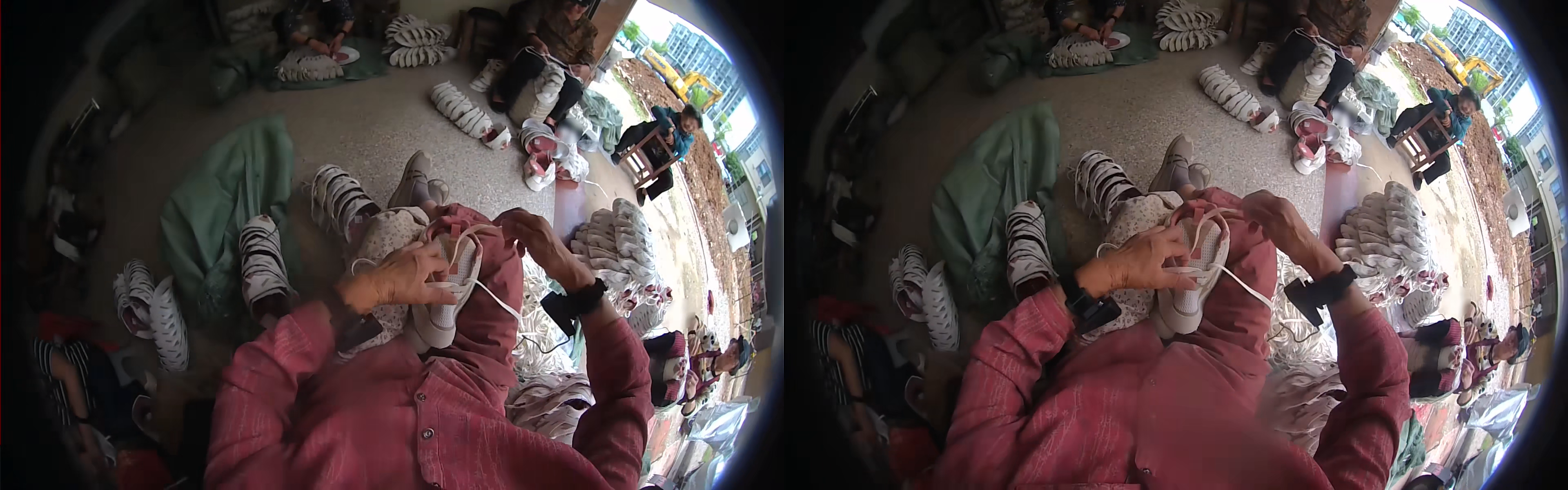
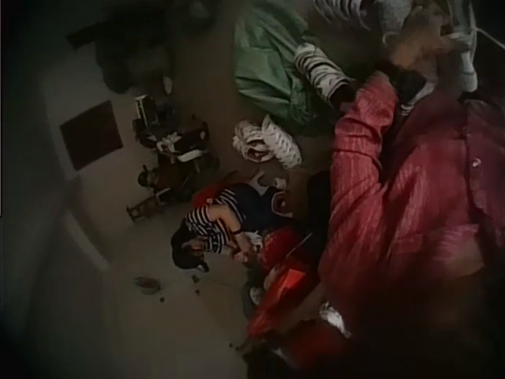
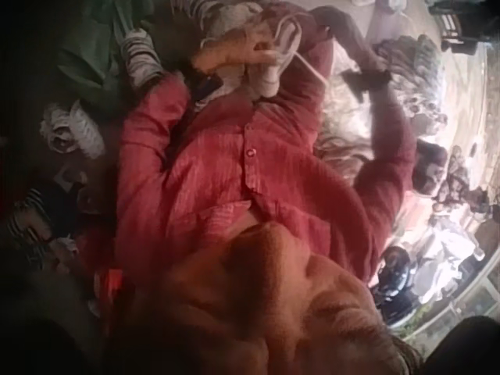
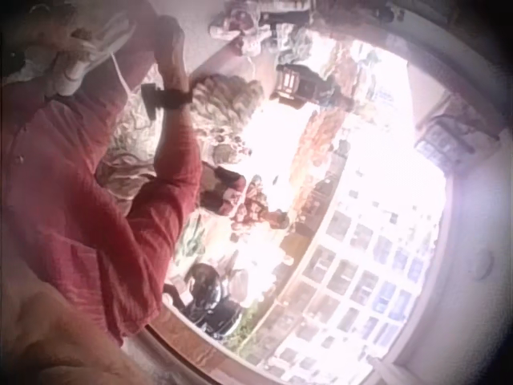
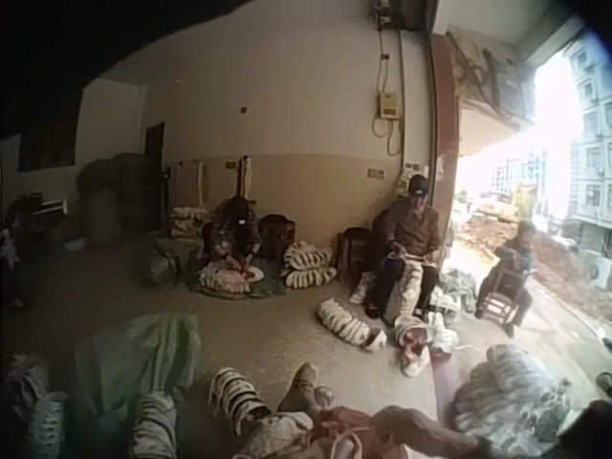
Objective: The person sits on the floor and threads a white shoelace through the eyelets of a white sneaker. They repeatedly pull the lace ends to tighten the lacing and adjust the fit, working on a single shoe throughout the clip.
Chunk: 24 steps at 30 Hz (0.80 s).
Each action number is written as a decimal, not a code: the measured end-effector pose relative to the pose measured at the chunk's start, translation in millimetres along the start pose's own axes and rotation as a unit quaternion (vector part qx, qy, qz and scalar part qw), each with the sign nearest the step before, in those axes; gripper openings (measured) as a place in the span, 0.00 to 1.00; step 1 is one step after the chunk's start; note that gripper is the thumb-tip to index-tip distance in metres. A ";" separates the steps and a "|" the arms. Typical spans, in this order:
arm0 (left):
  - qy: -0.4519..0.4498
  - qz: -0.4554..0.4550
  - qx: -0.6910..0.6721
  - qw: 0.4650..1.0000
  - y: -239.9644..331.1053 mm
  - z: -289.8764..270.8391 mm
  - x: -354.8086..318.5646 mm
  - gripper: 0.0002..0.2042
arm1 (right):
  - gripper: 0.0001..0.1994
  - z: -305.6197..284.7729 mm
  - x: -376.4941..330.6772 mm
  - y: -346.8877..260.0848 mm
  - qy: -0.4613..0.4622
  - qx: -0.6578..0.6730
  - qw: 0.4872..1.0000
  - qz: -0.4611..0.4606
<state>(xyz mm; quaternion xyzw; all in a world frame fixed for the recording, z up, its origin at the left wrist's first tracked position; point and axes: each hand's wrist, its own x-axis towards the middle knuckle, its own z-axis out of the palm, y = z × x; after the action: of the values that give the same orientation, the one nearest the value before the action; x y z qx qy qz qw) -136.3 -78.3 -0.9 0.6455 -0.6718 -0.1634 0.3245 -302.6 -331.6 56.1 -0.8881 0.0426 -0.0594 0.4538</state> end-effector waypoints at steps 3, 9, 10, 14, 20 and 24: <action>0.018 -0.009 0.020 1.000 -0.4 6.3 1.5 0.15 | 0.17 42.5 7.8 -42.7 0.010 0.386 0.918 0.090; -0.106 -0.097 -0.200 0.969 -13.7 -13.1 10.0 0.12 | 0.10 33.0 10.2 20.7 0.028 0.752 0.654 0.082; -0.129 -0.106 -0.210 0.963 -14.9 -16.5 10.7 0.12 | 0.09 15.3 2.1 34.2 0.094 0.754 0.646 0.077; -0.198 -0.158 -0.229 0.940 -13.5 -26.4 14.0 0.11 | 0.07 -90.0 -64.2 117.9 0.288 0.788 0.541 0.057; -0.254 -0.129 -0.207 0.936 -13.9 -27.6 27.4 0.12 | 0.08 -234.0 -211.3 222.3 0.524 0.747 0.403 0.063; -0.222 -0.102 -0.226 0.943 -10.7 -22.6 23.0 0.18 | 0.05 -267.3 -250.7 240.6 0.571 0.706 0.415 0.054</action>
<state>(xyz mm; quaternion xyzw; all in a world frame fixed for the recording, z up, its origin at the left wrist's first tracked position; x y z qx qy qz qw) -112.5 -97.4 14.0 0.5677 -0.6026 -0.4823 0.2862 -594.4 -653.9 -0.5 -0.0123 0.2831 -0.5375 0.7942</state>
